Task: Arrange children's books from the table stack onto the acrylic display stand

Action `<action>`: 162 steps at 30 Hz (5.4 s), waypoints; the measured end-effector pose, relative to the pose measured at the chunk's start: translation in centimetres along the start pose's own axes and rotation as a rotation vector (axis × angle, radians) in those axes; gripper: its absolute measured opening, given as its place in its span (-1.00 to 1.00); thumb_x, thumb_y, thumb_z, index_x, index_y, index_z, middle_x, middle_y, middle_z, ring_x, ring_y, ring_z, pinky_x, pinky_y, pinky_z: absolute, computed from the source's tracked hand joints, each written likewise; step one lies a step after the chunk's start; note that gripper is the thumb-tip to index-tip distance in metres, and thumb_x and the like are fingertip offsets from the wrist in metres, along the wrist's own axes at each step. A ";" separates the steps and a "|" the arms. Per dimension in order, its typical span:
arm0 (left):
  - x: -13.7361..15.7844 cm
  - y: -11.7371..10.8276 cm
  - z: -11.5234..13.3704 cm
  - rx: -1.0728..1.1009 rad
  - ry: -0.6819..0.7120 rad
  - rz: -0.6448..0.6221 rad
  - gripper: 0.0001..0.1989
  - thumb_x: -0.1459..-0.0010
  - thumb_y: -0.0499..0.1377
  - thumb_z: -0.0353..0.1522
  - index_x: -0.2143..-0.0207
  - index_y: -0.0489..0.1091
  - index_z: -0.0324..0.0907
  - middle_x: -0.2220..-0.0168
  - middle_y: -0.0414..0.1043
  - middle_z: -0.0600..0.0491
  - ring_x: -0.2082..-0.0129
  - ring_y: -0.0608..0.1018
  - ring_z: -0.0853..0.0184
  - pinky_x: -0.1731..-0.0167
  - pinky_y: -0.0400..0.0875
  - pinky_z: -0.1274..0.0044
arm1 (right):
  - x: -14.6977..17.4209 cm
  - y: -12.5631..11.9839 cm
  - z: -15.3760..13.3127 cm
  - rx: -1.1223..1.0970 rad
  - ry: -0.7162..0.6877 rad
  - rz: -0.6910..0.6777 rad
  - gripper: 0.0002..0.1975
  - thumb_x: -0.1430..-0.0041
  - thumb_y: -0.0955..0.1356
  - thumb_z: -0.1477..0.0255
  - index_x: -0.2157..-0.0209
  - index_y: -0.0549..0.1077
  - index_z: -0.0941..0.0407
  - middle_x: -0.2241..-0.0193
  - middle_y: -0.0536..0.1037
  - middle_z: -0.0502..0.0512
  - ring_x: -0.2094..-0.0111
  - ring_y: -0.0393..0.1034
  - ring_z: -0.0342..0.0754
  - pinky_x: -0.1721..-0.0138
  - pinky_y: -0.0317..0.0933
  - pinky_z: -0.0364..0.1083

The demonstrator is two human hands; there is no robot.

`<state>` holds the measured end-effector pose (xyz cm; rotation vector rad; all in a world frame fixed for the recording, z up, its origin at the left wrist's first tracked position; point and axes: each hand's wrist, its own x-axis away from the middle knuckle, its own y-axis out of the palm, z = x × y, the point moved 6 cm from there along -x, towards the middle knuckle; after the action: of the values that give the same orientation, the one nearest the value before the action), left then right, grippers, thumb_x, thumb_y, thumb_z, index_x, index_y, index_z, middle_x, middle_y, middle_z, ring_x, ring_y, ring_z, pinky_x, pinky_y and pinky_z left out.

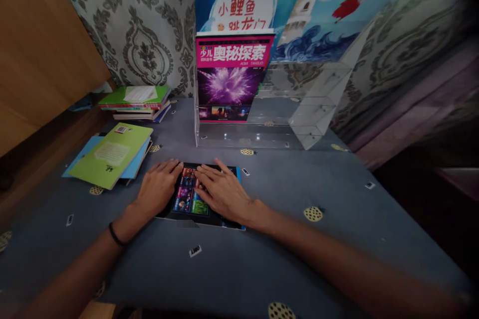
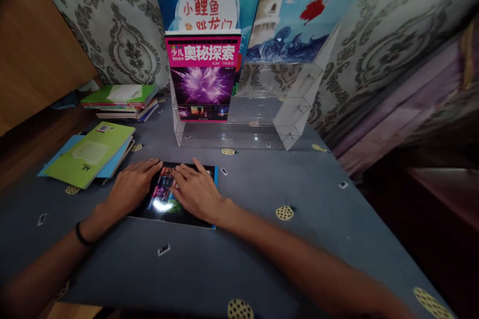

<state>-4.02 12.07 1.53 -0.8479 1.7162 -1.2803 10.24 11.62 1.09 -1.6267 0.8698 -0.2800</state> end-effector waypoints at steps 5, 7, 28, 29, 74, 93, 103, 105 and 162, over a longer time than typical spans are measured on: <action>0.1 0.0 0.0 -0.042 -0.004 0.010 -0.58 -0.27 -0.01 -0.59 -0.09 0.46 -0.27 -0.09 0.52 -0.19 -0.05 0.59 0.11 -0.03 0.49 0.30 | 0.0 -0.5 0.1 -0.043 0.017 -0.036 -0.62 -0.40 0.27 0.35 -0.15 0.40 0.23 -0.13 0.52 0.29 -0.22 0.35 0.11 -0.37 -0.08 0.25; 0.2 -0.1 0.0 -0.045 -0.001 0.021 -0.59 -0.28 -0.01 -0.58 -0.09 0.46 -0.28 -0.09 0.52 -0.19 -0.04 0.59 0.10 -0.02 0.50 0.30 | 0.6 -0.9 0.5 -0.044 0.024 -0.019 -0.65 -0.40 0.28 0.37 -0.14 0.41 0.19 -0.11 0.54 0.26 -0.20 0.38 0.10 -0.37 -0.09 0.27; -1.7 -2.7 6.1 0.400 0.405 -0.040 -0.58 -0.35 -0.07 -0.52 -0.16 0.38 -0.13 -0.15 0.44 -0.07 -0.12 0.47 0.21 -0.09 0.42 0.28 | 6.8 -3.1 8.2 -0.495 0.243 0.224 -0.69 -0.39 0.21 0.44 -0.01 0.52 0.04 0.01 0.62 0.07 -0.03 0.50 -0.01 -0.09 0.35 0.11; -1.6 -3.0 7.4 0.456 0.496 -0.075 -0.56 -0.36 -0.08 -0.53 -0.16 0.38 -0.11 -0.15 0.41 -0.06 -0.14 0.44 0.23 -0.11 0.40 0.28 | 6.9 -3.1 8.2 -0.503 0.240 0.217 -0.69 -0.39 0.21 0.45 -0.02 0.51 0.03 0.00 0.62 0.06 -0.02 0.50 -0.01 -0.09 0.35 0.11; -0.8 -2.5 3.9 0.995 0.475 -0.114 -0.64 -0.34 -0.02 -0.53 0.08 0.54 -0.09 0.10 0.59 -0.02 0.06 0.59 0.30 0.01 0.47 0.38 | 7.7 -2.0 4.7 -0.057 -0.099 -0.003 -0.35 -0.31 0.29 0.02 -0.26 0.29 0.15 -0.28 0.32 0.36 -0.34 0.14 0.25 -0.32 -0.04 0.38; -1.6 2.9 -2.8 0.796 0.030 0.136 -0.72 -0.35 -0.01 -0.40 -0.01 0.42 -0.20 0.01 0.51 -0.08 -0.02 0.50 0.26 -0.09 0.34 0.36 | 5.7 0.4 -1.3 -0.007 -0.426 -0.226 -0.54 -0.41 0.24 0.45 -0.28 0.30 -0.13 -0.33 0.28 0.18 -0.39 0.04 0.16 -0.31 -0.01 0.41; -1.7 3.2 -2.6 0.771 0.008 0.130 -0.69 -0.40 -0.07 -0.30 0.01 0.41 -0.18 0.03 0.50 -0.07 -0.02 0.48 0.25 -0.09 0.31 0.36 | 5.7 0.8 -1.4 0.053 -0.469 -0.242 -0.56 -0.44 0.23 0.34 -0.30 0.26 -0.11 -0.33 0.27 0.22 -0.38 0.05 0.17 -0.29 0.01 0.41; -1.7 3.2 -2.7 0.783 0.000 0.135 -0.69 -0.41 -0.08 -0.29 0.02 0.41 -0.16 0.03 0.51 -0.06 -0.01 0.49 0.25 -0.08 0.31 0.37 | 5.4 0.9 -1.9 0.053 -0.482 -0.252 -0.54 -0.44 0.22 0.25 -0.32 0.24 -0.07 -0.35 0.24 0.23 -0.39 0.02 0.17 -0.30 0.01 0.39; -2.0 4.2 -5.2 1.656 -0.149 0.026 -0.45 -0.34 0.04 0.02 0.07 0.49 -0.29 0.03 0.58 -0.21 -0.02 0.59 0.15 -0.17 0.32 0.24 | -1.5 2.7 -7.8 -0.094 -0.342 -0.186 -0.55 -0.38 0.29 0.23 -0.18 0.41 0.17 -0.04 0.45 0.26 -0.03 0.28 0.14 -0.15 0.25 0.22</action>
<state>-7.99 17.11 -1.24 0.1110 0.1453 -1.9135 3.34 6.81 1.07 -1.7810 0.4791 -0.0848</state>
